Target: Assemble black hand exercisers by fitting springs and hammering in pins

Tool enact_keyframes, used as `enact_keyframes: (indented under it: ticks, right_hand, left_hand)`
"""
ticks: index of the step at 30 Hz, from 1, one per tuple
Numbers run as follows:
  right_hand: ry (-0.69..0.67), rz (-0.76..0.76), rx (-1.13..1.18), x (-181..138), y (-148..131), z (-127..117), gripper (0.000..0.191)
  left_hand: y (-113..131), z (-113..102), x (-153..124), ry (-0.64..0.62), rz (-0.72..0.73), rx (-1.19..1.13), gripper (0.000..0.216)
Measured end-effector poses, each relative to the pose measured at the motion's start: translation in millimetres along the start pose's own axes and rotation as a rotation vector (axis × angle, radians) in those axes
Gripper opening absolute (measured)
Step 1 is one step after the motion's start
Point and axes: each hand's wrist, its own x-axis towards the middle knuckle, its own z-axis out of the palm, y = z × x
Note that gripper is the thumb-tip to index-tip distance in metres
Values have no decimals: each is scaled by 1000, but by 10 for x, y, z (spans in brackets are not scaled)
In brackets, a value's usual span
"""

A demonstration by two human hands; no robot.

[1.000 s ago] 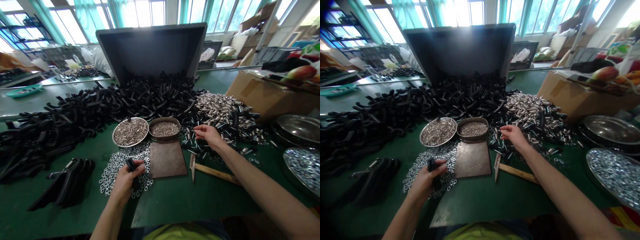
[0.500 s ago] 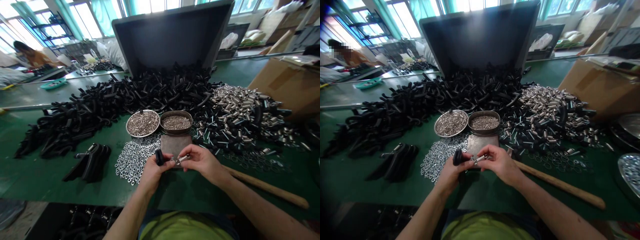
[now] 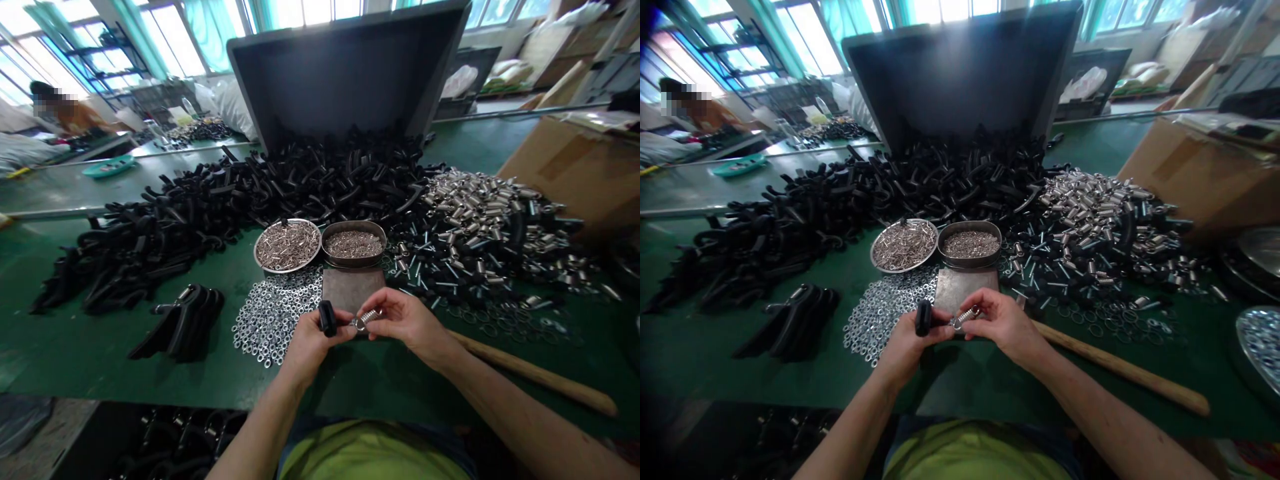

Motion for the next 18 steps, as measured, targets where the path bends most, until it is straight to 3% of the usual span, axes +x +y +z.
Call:
enact_keyframes:
  ticks: [11,18]
  right_hand:
    - [13,-2,-42,9,29,14,25]
    - [24,46,14,15,5,32,30]
  left_hand:
    - [71,39,15,31,-9,29,25]
    - [49,31,30,-20,20,19,26]
